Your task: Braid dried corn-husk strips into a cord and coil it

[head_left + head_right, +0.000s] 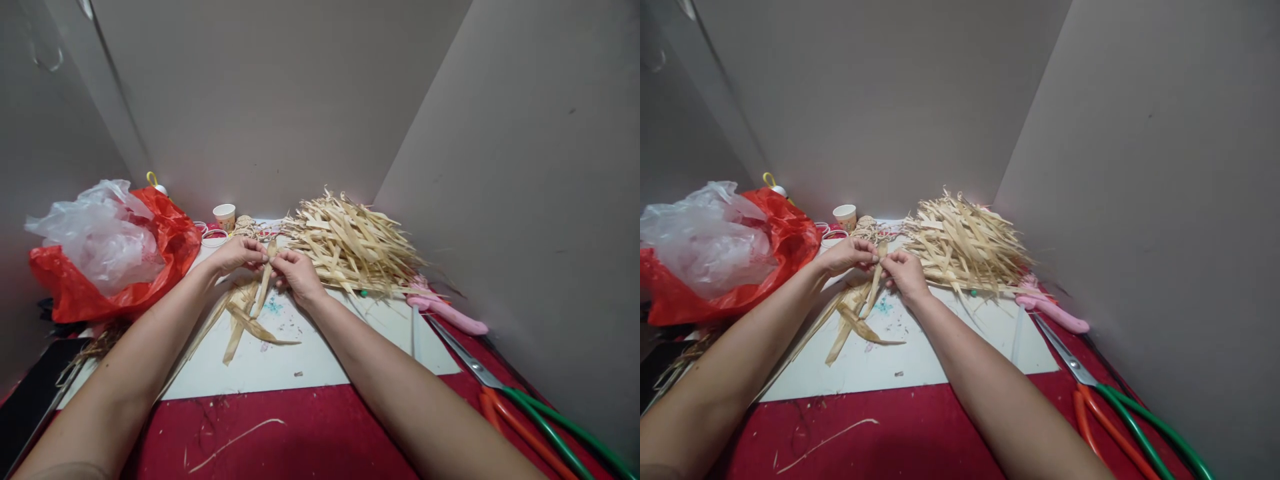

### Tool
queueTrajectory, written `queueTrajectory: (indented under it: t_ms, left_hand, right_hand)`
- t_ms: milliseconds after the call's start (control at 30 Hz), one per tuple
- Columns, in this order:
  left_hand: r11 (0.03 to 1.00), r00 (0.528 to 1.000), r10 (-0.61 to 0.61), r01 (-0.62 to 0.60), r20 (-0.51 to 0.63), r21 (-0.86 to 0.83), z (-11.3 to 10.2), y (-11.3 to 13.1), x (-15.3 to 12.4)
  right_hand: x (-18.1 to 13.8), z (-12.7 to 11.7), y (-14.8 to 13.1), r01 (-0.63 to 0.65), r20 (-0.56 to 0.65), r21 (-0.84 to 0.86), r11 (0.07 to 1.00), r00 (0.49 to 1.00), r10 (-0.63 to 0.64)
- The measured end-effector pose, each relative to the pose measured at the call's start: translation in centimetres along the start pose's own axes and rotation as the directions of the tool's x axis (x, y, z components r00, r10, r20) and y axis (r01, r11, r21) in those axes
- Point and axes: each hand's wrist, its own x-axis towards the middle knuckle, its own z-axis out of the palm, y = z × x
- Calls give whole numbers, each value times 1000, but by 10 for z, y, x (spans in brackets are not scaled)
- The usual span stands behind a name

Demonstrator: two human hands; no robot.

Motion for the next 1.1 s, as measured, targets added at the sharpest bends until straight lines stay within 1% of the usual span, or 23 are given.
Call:
queueTrajectory:
  t_ms: [133, 233, 267, 333, 433, 500, 533, 567, 633, 700, 733, 800, 833, 867, 900, 933, 967, 1000, 1033, 1067, 1100]
  left_hand:
    - [997, 999, 45, -43, -27, 65, 3, 4, -2]
    - [995, 995, 84, -81, -44, 63, 6, 7, -3]
    - [995, 994, 95, -94, -51, 33, 6, 9, -4]
    - [988, 990, 121, -128, -79, -89, 4, 13, -5]
    - [922, 975, 145, -194, -167, -335, -4, 22, -7]
    - [850, 957, 118, -236, -266, -471, -12, 26, -8]
    - [807, 938, 83, -262, -337, -529, -16, 27, -7]
    - [764, 910, 36, -291, -413, -576, -20, 28, -6]
    - [699, 839, -60, -352, -541, -623, -28, 25, -3]
    - [679, 779, -120, -389, -616, -623, -37, 21, 1]
    - [681, 761, -133, -396, -635, -616, -40, 18, 2]
    - [690, 741, -143, -400, -656, -603, -46, 14, 4]
    - [698, 740, -141, -397, -658, -596, -47, 12, 4]
    - [707, 746, -133, -390, -652, -590, -45, 12, 4]
    - [714, 756, -123, -382, -642, -587, -42, 13, 3]
    - [728, 776, -101, -369, -622, -578, -37, 15, 2]
    - [747, 803, -69, -351, -592, -564, -30, 17, 1]
    - [770, 835, -27, -334, -550, -544, -22, 20, 0]
    - [816, 880, 52, -310, -472, -488, -12, 22, -1]
    - [854, 921, 116, -284, -373, -435, -3, 25, -3]
    - [879, 935, 174, -290, -310, -379, 7, 27, -4]
  right_hand:
    - [0, 3, -2, 50, -22, -69, 996, 998, -52]
    - [2, 4, -3, 52, -92, -51, 997, 994, -56]
    - [3, 4, -3, 48, -129, -34, 998, 990, -52]
    - [7, 2, -3, 48, -218, 13, 999, 975, -44]
    - [12, -3, -4, 86, -356, 106, 991, 934, -43]
    - [14, -6, -9, 135, -448, 180, 974, 893, -41]
    - [15, -8, -14, 168, -489, 214, 962, 871, -44]
    - [15, -10, -21, 207, -525, 243, 948, 849, -51]
    - [14, -17, -43, 293, -588, 279, 914, 805, -79]
    - [9, -26, -71, 401, -638, 285, 870, 757, -140]
    - [5, -32, -86, 466, -661, 278, 840, 727, -185]
    - [-4, -43, -113, 643, -712, 220, 733, 619, -330]
    - [-8, -47, -123, 711, -720, 165, 684, 560, -409]
    - [-12, -50, -130, 752, -694, 101, 652, 523, -495]
    - [-16, -52, -133, 758, -636, 43, 650, 523, -567]
    - [-19, -51, -132, 737, -547, -3, 676, 565, -618]
    - [-21, -48, -128, 684, -427, -42, 728, 647, -632]
    - [-22, -43, -122, 605, -295, -76, 793, 746, -597]
    - [-23, -36, -114, 511, -165, -106, 853, 837, -522]
    - [-23, -30, -105, 415, -48, -128, 901, 904, -424]
    - [-23, -23, -96, 331, 42, -137, 934, 944, -328]
